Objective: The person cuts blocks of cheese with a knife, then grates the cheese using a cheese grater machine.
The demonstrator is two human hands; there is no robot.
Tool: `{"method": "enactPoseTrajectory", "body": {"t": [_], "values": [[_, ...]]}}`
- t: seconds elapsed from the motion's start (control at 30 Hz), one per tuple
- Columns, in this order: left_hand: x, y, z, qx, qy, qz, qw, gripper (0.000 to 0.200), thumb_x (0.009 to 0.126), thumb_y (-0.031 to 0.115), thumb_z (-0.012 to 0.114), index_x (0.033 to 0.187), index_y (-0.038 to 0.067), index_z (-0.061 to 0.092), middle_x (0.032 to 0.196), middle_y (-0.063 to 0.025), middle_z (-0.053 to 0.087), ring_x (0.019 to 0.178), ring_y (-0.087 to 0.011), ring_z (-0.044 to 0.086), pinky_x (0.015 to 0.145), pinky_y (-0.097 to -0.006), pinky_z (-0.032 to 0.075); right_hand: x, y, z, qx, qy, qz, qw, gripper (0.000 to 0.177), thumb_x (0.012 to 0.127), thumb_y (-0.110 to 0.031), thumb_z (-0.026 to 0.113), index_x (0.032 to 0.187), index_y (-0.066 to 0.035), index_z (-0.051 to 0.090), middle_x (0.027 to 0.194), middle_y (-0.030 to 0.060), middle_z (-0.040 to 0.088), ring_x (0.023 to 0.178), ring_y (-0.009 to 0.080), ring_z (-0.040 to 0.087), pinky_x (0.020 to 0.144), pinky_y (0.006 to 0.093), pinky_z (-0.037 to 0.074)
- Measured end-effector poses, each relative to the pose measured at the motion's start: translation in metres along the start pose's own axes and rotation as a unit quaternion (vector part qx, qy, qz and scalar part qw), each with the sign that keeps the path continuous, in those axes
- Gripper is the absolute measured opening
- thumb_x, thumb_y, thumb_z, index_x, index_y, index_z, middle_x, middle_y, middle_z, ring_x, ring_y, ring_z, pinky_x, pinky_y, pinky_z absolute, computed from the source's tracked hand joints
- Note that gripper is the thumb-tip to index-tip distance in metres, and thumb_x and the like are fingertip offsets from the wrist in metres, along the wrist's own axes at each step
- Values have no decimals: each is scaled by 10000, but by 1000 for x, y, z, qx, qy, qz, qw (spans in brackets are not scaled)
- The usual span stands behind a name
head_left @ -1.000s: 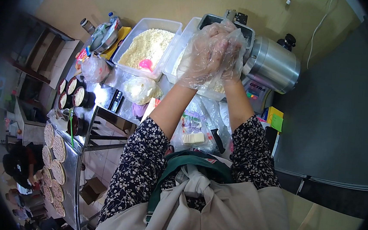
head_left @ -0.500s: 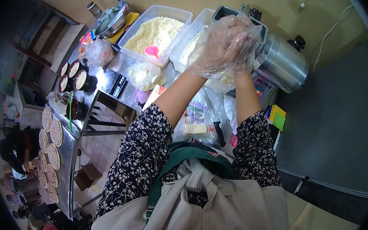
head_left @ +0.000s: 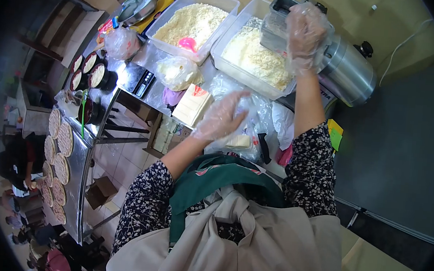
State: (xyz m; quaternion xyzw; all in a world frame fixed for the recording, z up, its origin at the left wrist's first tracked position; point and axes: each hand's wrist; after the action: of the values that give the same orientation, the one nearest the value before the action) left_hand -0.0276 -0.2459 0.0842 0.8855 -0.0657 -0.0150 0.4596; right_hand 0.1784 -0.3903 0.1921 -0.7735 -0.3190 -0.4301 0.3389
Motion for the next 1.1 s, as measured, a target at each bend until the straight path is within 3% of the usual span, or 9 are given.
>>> {"method": "enactPoseTrajectory", "body": {"t": [0.07,0.13,0.17,0.27,0.4,0.57,0.8,0.93,1.1], "values": [[-27,-39,40,20,-91,33,995,508,875,208,594,1330,42,438,1257,-225,522,1200,-365,494,1006,-431,406,8,20,9,-6,37,-8,999,106,840,-117,608,787,-32,640,772,96,639,703,272,617,645,342,475],[-46,-53,66,53,-160,7,986,529,875,244,605,1334,41,437,1266,-230,515,1187,-372,498,1009,-434,406,21,36,13,-293,94,-166,937,136,854,-128,605,769,-25,629,738,101,643,656,242,619,611,331,482],[-52,-59,77,90,-229,-13,969,552,875,279,616,1338,40,435,1276,-234,508,1174,-379,501,1012,-437,405,21,34,16,-290,95,-171,937,136,854,-128,605,769,-25,629,738,101,643,656,242,619,611,331,482],[-58,-67,92,97,-188,-32,977,590,871,322,609,1358,48,419,1270,-253,498,1182,-413,487,1011,-449,407,11,2,14,144,119,9,982,233,895,-161,540,737,-1,601,691,88,607,575,145,571,522,266,441],[-48,-58,88,145,-225,-63,962,622,858,343,628,1369,60,415,1305,-255,473,1166,-423,503,989,-454,427,-13,-12,13,191,91,128,969,237,892,-147,515,735,7,606,671,82,580,613,160,573,562,275,440],[-31,-81,87,90,-255,-64,960,632,823,408,663,1317,67,467,1195,-233,566,1084,-382,571,954,-439,445,-15,6,18,141,93,-3,986,241,892,-125,488,767,13,642,667,97,572,709,225,566,681,348,438],[-17,-92,67,50,-265,-106,957,623,801,516,669,1222,72,556,1114,-214,624,1030,-363,598,904,-442,452,13,8,-4,-20,19,-27,999,269,892,-150,502,676,-1,558,646,90,566,671,214,555,658,328,438],[-16,-98,68,28,-222,-117,968,607,798,516,672,1226,97,572,1098,-218,629,1044,-355,592,916,-433,446,43,12,-3,249,66,164,952,349,947,-193,514,642,-24,492,612,64,495,589,189,494,654,348,451],[-14,-113,75,8,-183,-115,976,563,820,491,654,1235,119,577,1128,-208,624,1091,-357,571,934,-432,437,76,14,-6,348,81,200,912,353,960,-175,513,635,-39,485,599,46,447,604,192,488,696,378,485]]}}
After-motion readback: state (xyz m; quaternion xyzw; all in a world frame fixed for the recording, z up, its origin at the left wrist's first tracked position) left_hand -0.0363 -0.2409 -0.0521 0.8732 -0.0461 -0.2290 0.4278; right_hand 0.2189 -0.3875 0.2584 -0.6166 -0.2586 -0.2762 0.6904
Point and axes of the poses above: each hand's wrist, its own x-axis towards the middle knuckle, its own z-axis out of the palm, y = z × x
